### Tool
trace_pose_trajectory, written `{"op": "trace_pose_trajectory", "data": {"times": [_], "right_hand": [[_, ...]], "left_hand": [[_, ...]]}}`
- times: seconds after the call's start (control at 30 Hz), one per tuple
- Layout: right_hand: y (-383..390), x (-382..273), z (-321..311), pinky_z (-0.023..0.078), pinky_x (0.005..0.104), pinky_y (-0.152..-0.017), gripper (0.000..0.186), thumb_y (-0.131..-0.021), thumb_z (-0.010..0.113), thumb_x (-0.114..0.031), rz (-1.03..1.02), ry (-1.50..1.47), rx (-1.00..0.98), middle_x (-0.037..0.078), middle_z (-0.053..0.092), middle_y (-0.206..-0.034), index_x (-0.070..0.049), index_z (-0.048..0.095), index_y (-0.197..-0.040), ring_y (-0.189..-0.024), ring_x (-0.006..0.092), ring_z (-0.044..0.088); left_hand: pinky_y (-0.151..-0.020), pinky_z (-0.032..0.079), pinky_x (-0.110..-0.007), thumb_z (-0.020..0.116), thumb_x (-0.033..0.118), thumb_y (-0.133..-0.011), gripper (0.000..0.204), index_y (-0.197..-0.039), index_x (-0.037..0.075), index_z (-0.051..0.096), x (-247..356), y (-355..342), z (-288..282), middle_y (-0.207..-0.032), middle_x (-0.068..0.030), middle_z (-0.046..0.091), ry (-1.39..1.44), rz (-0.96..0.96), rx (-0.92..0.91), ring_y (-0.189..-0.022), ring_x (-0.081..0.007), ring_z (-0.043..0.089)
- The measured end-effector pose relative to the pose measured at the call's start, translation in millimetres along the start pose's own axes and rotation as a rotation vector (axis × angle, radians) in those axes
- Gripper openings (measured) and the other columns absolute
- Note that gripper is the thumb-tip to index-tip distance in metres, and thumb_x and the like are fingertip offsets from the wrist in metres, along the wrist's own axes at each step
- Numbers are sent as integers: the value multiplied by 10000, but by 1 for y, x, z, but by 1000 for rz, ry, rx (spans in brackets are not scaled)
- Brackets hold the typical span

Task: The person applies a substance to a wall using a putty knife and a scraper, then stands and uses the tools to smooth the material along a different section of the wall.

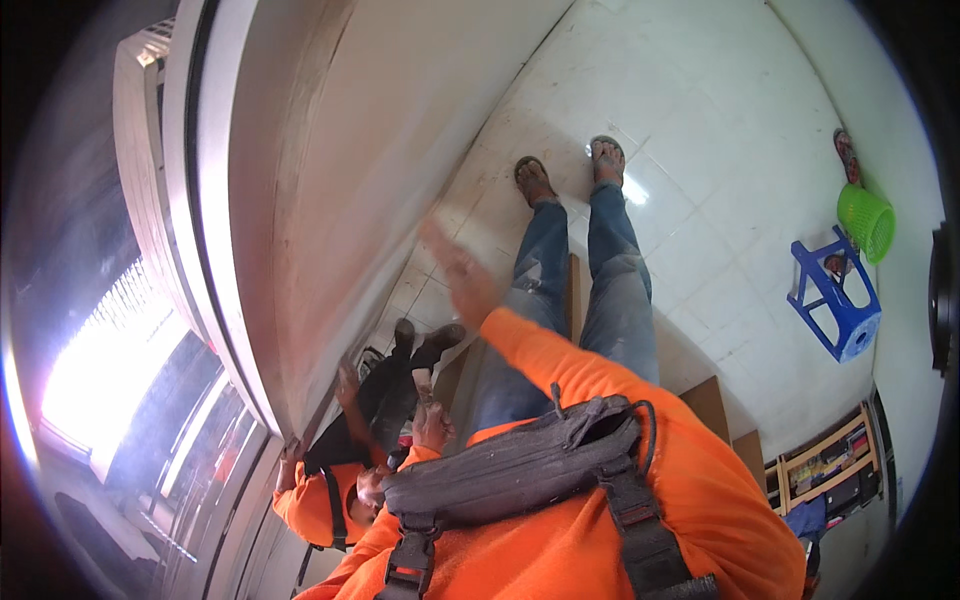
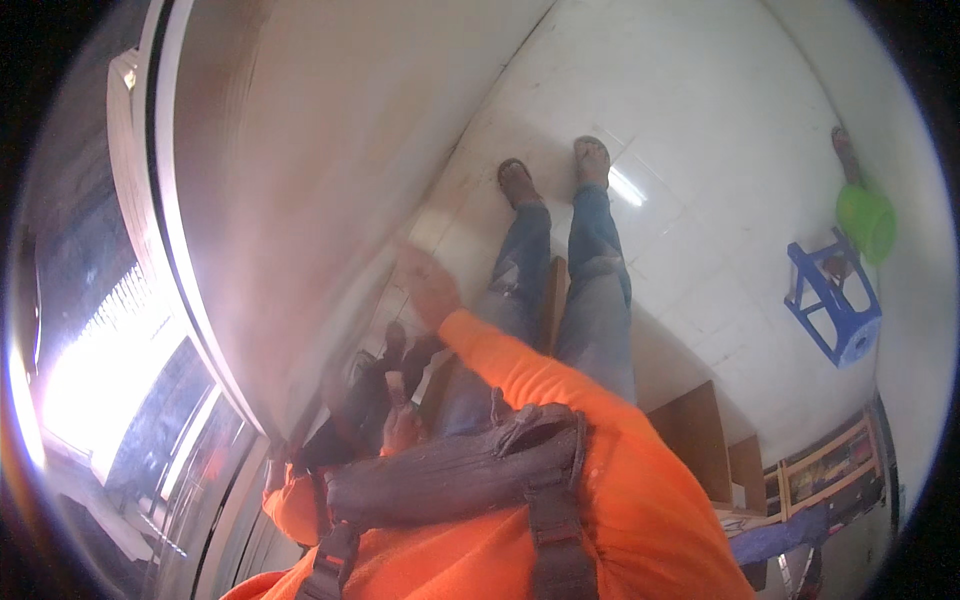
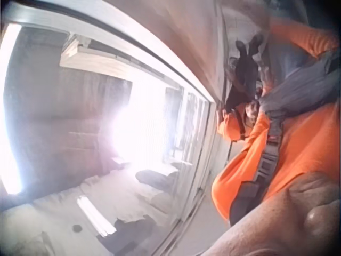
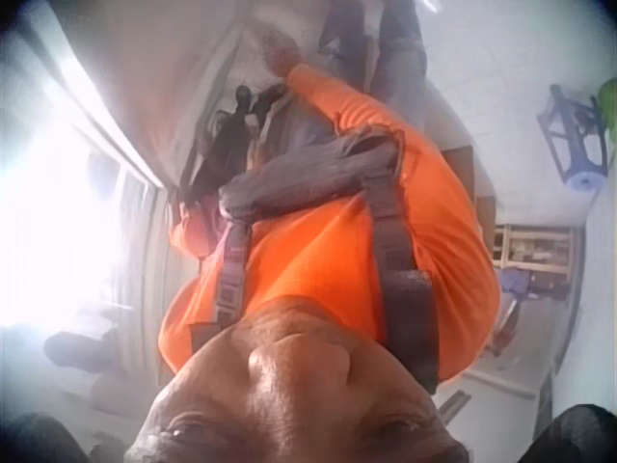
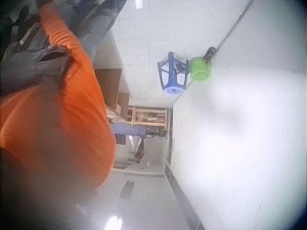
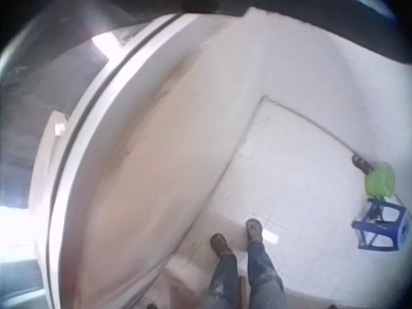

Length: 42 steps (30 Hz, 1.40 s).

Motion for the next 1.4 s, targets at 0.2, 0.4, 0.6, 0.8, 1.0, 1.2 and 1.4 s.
{"op": "trace_pose_trajectory", "data": {"times": [0.2,0.4,0.6,0.8,1.0,1.2,1.4], "right_hand": [[-64,-36,-26,437,468,-1024,514,-920,493,-140,209,490,-52,337,502,-1311,11,442,-1409,-1221,465,495],[30,-56,105,408,495,-1046,702,-945,452,-135,-65,370,-58,285,419,-1426,-57,114,-1555,-1263,466,462],[35,-1,22,482,483,-902,547,-929,457,-99,-128,709,-155,274,547,-1222,4,332,-1452,-1058,418,578],[-148,-104,-189,441,466,-982,606,-912,424,-71,-378,555,657,266,523,-1329,-139,340,-1507,-1164,436,540],[-161,-130,-151,471,470,-940,580,-909,455,-81,-492,614,519,248,580,-1272,-204,403,-1474,-1111,428,584],[-6,-37,27,419,513,-1011,575,-923,494,-140,-393,609,163,243,519,-1326,-141,391,-1488,-1146,429,530],[46,-13,40,461,460,-989,492,-874,503,-68,49,577,-98,175,614,-1261,-138,526,-1360,-1096,361,607]], "left_hand": [[-440,447,-320,522,309,-972,243,-1022,72,511,21,29,38,-694,-52,540,37,38,54,-519,-164,548],[-453,458,-323,523,314,-971,247,-990,70,497,20,41,50,-709,-54,537,154,68,42,-540,-155,549],[-463,469,-322,521,317,-972,252,-953,69,481,25,32,41,-709,-58,537,-57,368,-41,-541,-156,551],[-467,487,-306,511,309,-976,237,-960,74,483,25,44,48,-711,-58,540,52,188,-32,-540,-157,559],[-461,484,-303,510,309,-974,237,-995,74,487,16,29,33,-719,-56,545,-18,295,-28,-533,-154,554],[-444,469,-292,502,321,-976,250,-996,74,479,12,21,34,-725,-54,553,-4,297,-60,-531,-146,557],[-437,459,-283,498,323,-979,257,-1003,68,474,16,20,19,-740,-58,560,18,313,-116,-522,-148,559]]}}
Point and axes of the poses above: each hand's wrist, its own y-axis away from the middle knuckle, its own z-axis out of the palm, x = y × z, the point moved 5 cm from there along -y, towards the middle knuckle
